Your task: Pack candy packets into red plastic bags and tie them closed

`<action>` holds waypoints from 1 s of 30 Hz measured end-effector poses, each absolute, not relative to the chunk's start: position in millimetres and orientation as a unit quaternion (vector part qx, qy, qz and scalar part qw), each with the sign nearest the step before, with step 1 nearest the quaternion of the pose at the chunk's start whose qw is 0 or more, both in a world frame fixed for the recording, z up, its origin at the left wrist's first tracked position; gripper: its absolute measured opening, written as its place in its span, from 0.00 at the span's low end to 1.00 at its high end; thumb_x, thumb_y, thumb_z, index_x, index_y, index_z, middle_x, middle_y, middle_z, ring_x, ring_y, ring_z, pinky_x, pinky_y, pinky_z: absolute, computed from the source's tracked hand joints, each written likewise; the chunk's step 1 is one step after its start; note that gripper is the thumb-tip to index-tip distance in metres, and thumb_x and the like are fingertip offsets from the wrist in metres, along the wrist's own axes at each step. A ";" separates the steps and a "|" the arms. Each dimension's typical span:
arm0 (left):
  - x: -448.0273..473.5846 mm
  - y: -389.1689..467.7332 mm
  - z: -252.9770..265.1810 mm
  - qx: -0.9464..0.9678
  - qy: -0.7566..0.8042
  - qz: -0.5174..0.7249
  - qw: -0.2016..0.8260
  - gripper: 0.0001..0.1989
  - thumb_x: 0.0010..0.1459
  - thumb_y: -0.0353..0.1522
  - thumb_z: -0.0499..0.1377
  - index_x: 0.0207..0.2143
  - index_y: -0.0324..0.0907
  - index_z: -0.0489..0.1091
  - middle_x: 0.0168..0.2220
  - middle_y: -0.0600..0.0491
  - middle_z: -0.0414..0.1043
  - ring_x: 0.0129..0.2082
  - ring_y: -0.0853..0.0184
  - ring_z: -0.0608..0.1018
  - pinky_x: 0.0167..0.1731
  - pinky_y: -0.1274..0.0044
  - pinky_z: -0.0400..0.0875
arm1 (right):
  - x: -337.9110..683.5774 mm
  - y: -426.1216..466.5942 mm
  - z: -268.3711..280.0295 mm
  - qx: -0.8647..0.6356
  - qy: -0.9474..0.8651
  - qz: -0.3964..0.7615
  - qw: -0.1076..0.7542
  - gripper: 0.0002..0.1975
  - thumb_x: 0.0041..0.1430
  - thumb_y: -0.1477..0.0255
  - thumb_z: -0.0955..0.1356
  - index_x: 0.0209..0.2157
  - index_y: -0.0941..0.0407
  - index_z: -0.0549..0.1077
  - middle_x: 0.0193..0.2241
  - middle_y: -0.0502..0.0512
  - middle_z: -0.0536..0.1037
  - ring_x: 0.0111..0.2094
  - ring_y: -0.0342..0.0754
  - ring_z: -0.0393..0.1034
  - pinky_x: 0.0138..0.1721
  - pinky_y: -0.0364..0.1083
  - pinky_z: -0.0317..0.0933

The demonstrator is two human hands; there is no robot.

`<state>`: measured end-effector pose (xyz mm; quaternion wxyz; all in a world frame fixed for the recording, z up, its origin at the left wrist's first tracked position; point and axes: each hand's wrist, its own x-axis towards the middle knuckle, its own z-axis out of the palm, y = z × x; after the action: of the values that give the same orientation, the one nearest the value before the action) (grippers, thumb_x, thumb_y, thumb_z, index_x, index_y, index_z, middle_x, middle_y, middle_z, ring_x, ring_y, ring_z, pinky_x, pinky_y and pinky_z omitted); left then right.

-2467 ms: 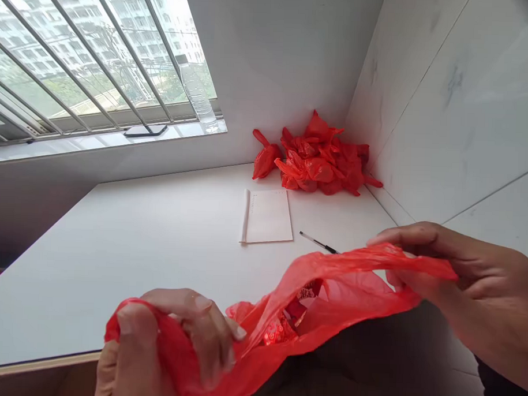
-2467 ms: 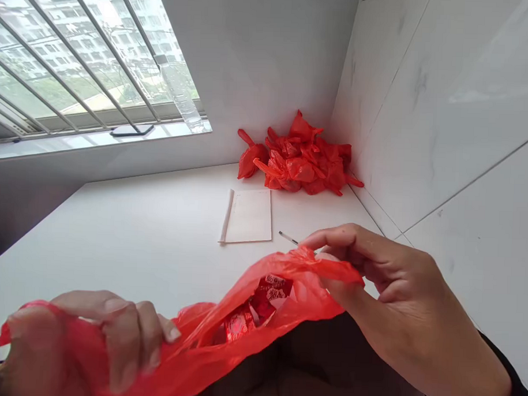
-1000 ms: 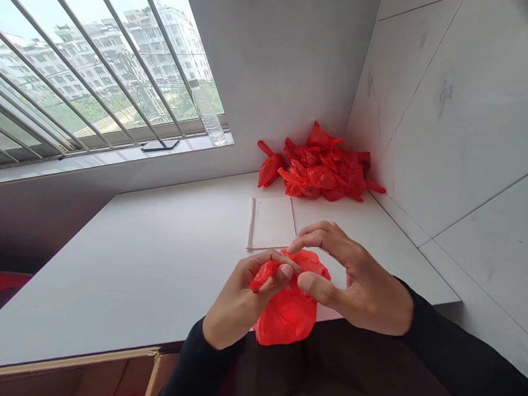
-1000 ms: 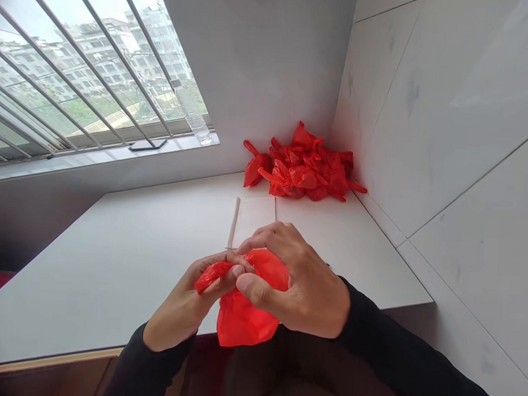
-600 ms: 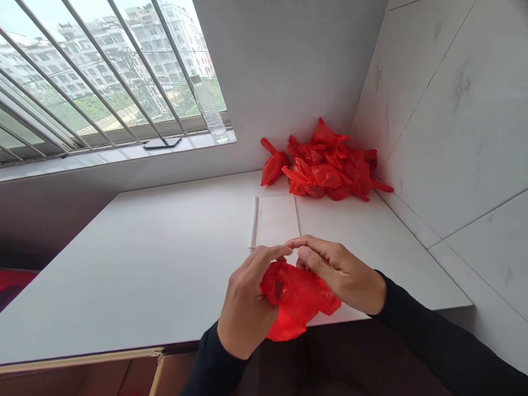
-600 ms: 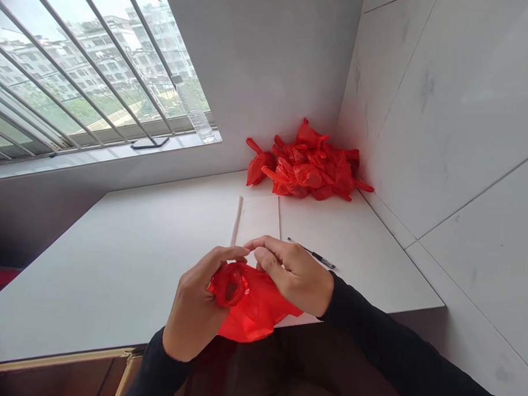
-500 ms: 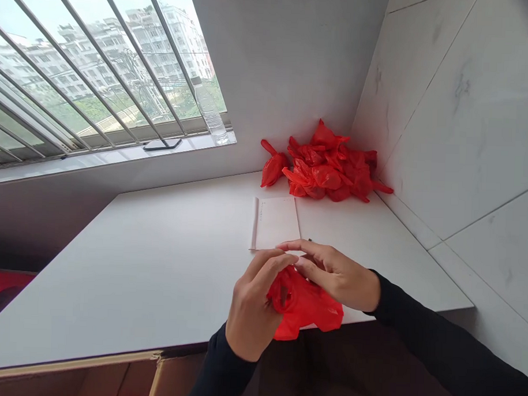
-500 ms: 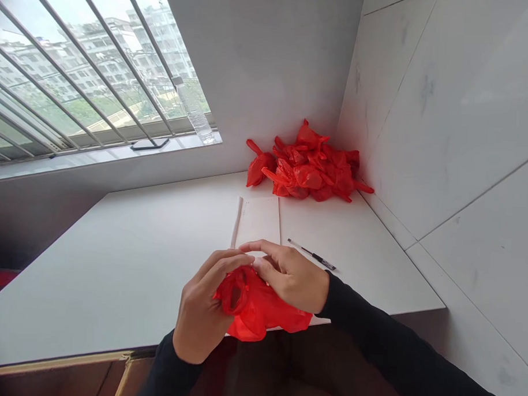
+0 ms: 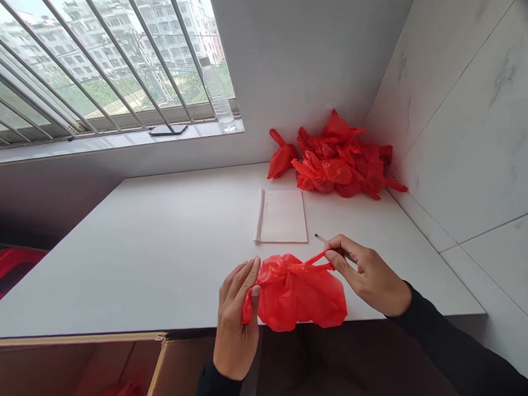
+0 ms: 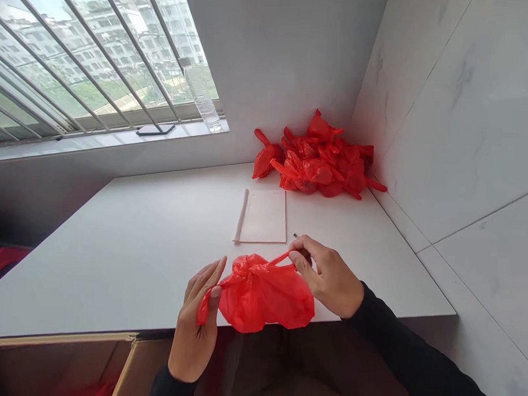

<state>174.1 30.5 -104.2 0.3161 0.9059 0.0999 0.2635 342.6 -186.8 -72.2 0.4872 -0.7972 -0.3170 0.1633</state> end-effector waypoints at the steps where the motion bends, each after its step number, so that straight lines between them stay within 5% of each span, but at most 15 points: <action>1: 167.2 33.0 -113.1 0.902 0.139 0.260 0.317 0.22 0.72 0.32 0.50 0.65 0.56 0.62 0.60 0.51 0.68 0.61 0.58 0.67 0.59 0.60 0.64 | 343.5 -193.7 -82.3 -0.807 -0.298 0.174 0.479 0.13 0.71 0.58 0.61 0.38 0.51 0.68 0.27 0.46 0.68 0.30 0.47 0.62 0.33 0.49 0.57; 5: 157.5 27.2 -128.2 0.829 0.259 0.260 0.421 0.17 0.71 0.39 0.50 0.55 0.52 0.73 0.52 0.50 0.74 0.53 0.59 0.75 0.53 0.63 0.69 | 338.6 -205.4 -108.4 -0.811 -0.278 0.198 0.475 0.14 0.70 0.56 0.61 0.38 0.51 0.69 0.33 0.49 0.72 0.38 0.50 0.67 0.43 0.51 0.61; 9: 177.1 -1.0 -124.8 0.799 0.265 0.333 0.426 0.20 0.71 0.40 0.52 0.62 0.52 0.66 0.61 0.49 0.67 0.63 0.59 0.67 0.62 0.64 0.64 | 322.2 -181.7 -114.5 -0.780 -0.312 0.174 0.513 0.13 0.69 0.57 0.63 0.36 0.51 0.63 0.51 0.55 0.73 0.54 0.53 0.68 0.54 0.55 0.63; 12: 194.3 -21.9 -135.0 0.843 0.216 0.281 0.405 0.25 0.72 0.36 0.49 0.69 0.51 0.55 0.68 0.48 0.58 0.69 0.59 0.59 0.66 0.60 0.59 | 310.8 -158.0 -130.5 -0.768 -0.334 0.172 0.519 0.12 0.73 0.60 0.57 0.51 0.50 0.60 0.60 0.59 0.68 0.61 0.52 0.64 0.60 0.58 0.63; 15: 202.5 -34.5 -153.3 0.882 0.207 0.262 0.332 0.27 0.71 0.33 0.49 0.70 0.47 0.53 0.71 0.47 0.52 0.71 0.57 0.55 0.69 0.56 0.52 | 302.2 -150.0 -155.6 -0.786 -0.384 0.147 0.462 0.24 0.75 0.63 0.53 0.68 0.48 0.47 0.69 0.58 0.58 0.69 0.49 0.52 0.68 0.59 0.52; 21: 197.6 -42.8 -166.4 0.925 0.215 0.193 0.246 0.30 0.68 0.34 0.49 0.71 0.42 0.52 0.73 0.50 0.46 0.73 0.59 0.47 0.72 0.59 0.43 | 295.9 -164.3 -185.5 -0.828 -0.430 0.089 0.349 0.28 0.75 0.65 0.53 0.72 0.45 0.44 0.71 0.49 0.53 0.71 0.49 0.47 0.72 0.57 0.43; 30: 194.3 -46.8 -170.0 0.934 0.200 0.135 0.265 0.34 0.68 0.37 0.50 0.73 0.41 0.44 0.74 0.47 0.39 0.74 0.58 0.42 0.72 0.60 0.41 | 301.4 -166.7 -206.3 -0.834 -0.494 0.036 0.243 0.30 0.74 0.66 0.52 0.73 0.48 0.39 0.72 0.54 0.50 0.70 0.54 0.48 0.70 0.62 0.48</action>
<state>194.3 -46.8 -170.0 0.2646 0.9337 0.2002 0.1347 301.4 -166.7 -206.3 0.2426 -0.8342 -0.4940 0.0360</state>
